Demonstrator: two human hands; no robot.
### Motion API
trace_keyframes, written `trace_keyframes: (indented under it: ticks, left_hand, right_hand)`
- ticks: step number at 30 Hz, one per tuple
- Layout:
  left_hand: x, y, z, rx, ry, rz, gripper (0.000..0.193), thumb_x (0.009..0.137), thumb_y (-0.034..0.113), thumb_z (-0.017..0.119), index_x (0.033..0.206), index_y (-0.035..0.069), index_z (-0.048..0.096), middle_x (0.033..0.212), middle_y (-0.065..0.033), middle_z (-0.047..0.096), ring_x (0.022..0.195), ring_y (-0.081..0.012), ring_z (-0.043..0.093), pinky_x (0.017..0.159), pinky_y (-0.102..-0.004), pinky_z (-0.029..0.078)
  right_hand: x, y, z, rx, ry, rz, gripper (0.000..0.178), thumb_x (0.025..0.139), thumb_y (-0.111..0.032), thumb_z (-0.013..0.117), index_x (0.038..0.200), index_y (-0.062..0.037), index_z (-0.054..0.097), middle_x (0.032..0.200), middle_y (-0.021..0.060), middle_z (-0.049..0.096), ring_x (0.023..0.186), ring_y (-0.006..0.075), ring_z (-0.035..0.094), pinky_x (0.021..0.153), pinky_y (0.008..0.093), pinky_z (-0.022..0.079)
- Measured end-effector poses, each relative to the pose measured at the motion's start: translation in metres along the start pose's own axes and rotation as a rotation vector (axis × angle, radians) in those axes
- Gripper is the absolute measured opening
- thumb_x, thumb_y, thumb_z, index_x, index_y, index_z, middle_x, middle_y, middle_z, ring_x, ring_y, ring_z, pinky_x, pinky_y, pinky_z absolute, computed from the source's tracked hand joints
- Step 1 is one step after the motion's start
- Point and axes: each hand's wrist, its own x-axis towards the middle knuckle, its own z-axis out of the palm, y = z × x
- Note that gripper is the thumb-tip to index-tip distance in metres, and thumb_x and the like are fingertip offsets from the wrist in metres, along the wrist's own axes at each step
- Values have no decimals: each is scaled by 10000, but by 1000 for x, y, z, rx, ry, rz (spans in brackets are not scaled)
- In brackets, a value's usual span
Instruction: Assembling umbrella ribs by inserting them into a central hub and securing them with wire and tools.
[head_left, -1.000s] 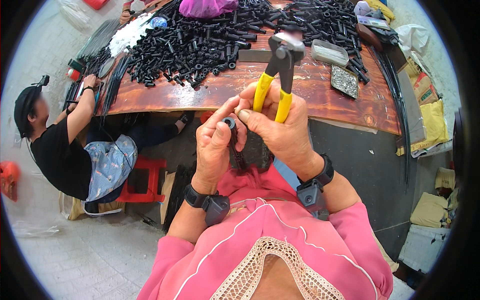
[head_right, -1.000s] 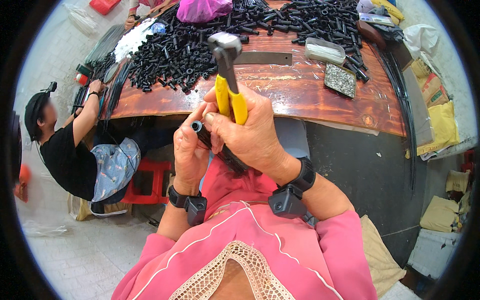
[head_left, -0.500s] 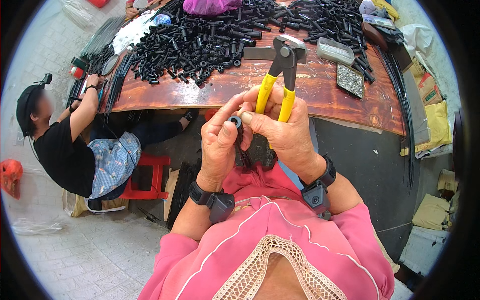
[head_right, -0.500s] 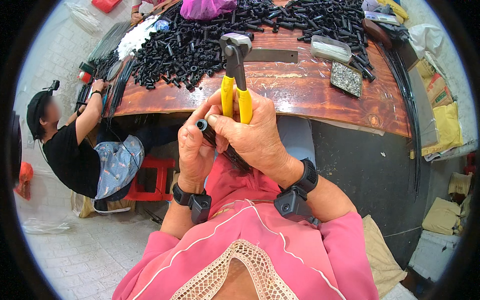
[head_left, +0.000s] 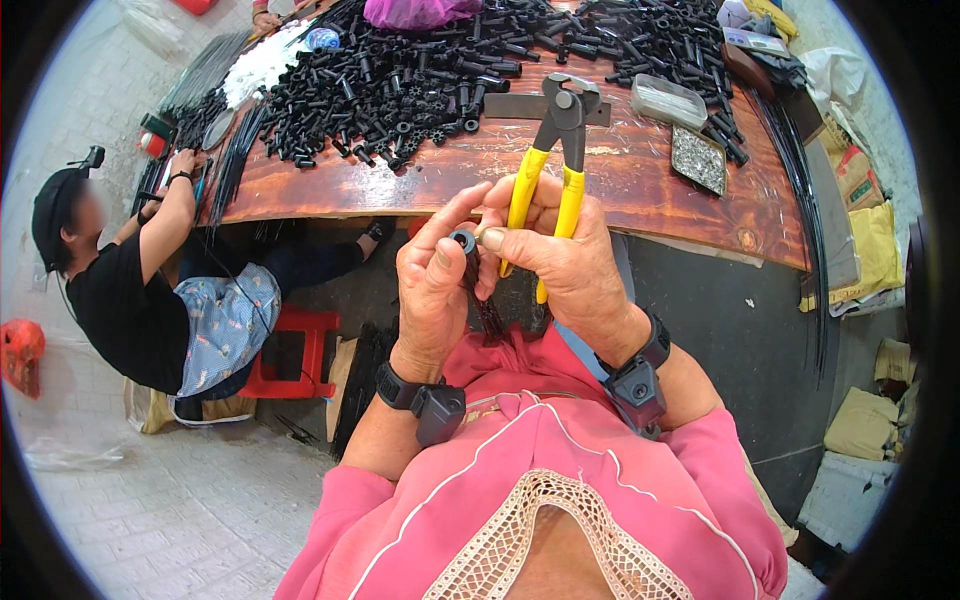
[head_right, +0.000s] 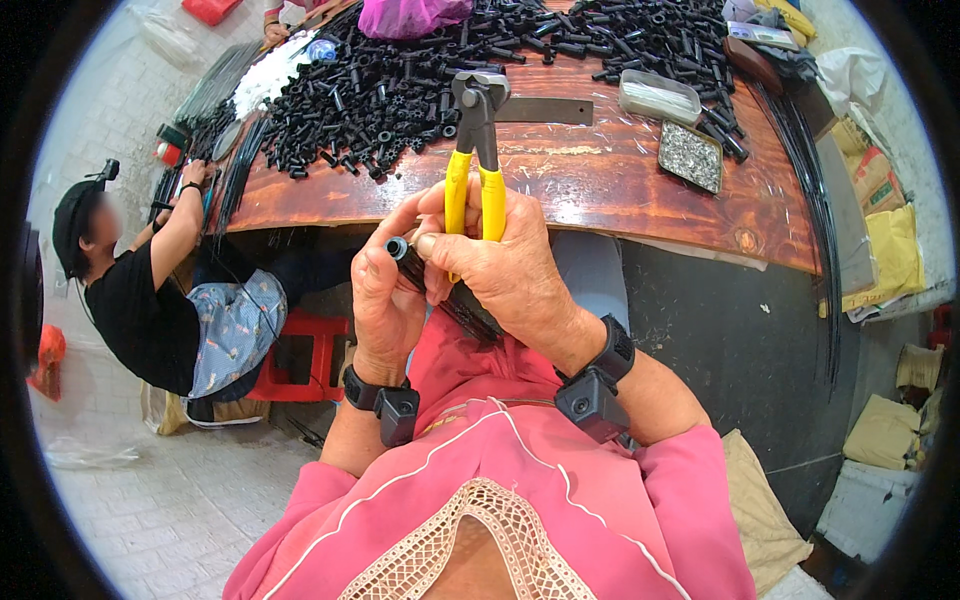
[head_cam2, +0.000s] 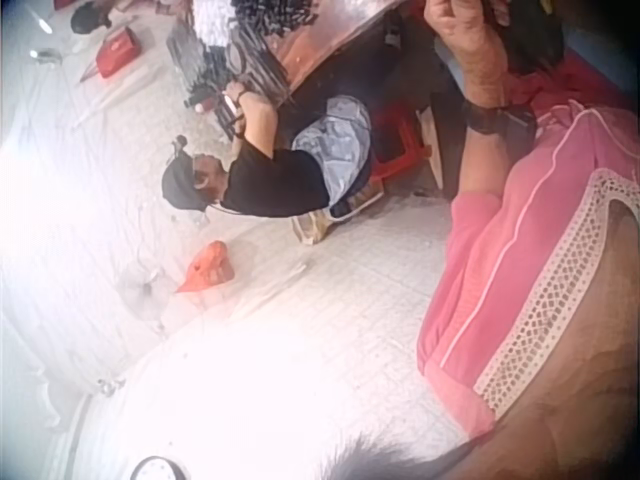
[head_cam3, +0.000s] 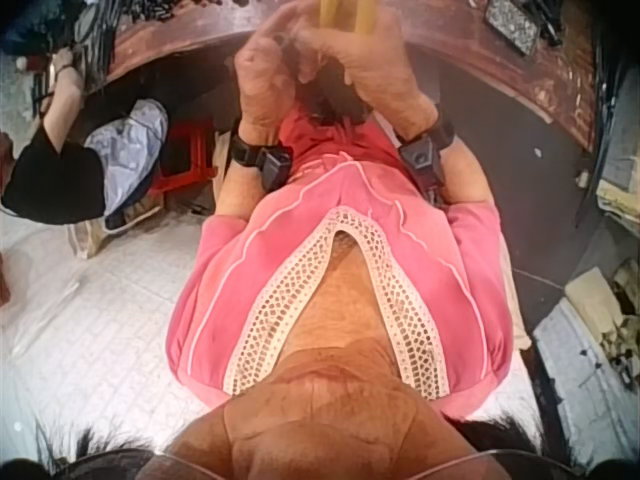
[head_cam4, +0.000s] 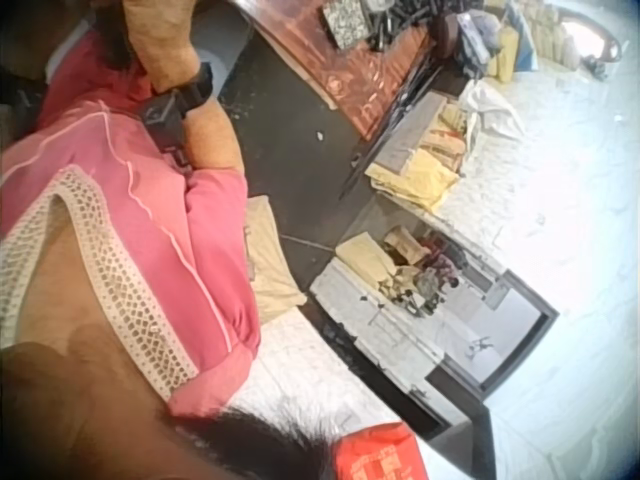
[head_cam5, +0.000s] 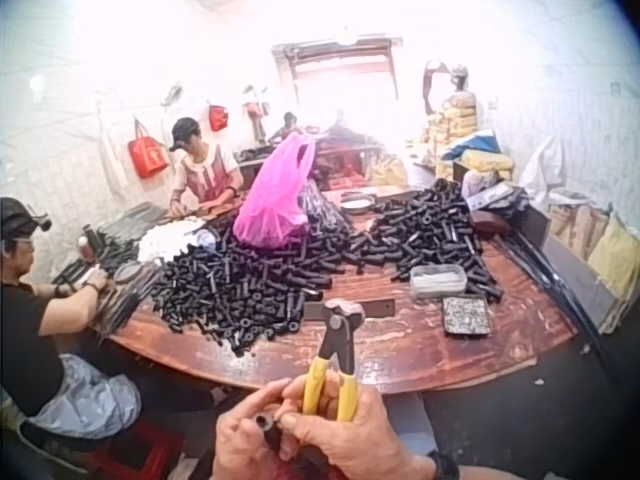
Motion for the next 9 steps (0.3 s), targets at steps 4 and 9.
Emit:
trace_keyframes:
  ticks: [4,9]
  left_hand:
    - [-1,0,-1,-2,15,4,737,901,537,613,1349,-36,496,734,3,549,609,-50,499,506,-182,363]
    - [-1,-1,-2,-10,-11,1,723,910,526,606,1354,-33,494,742,-4,558,612,-59,503,514,-183,365]
  right_hand:
    - [0,1,0,39,1,13,160,872,29,626,1028,23,591,794,33,582,585,128,609,481,261,507]
    - [0,-2,0,9,-21,23,175,881,26,622,1053,22,591,798,34,584,591,129,613,494,266,518]
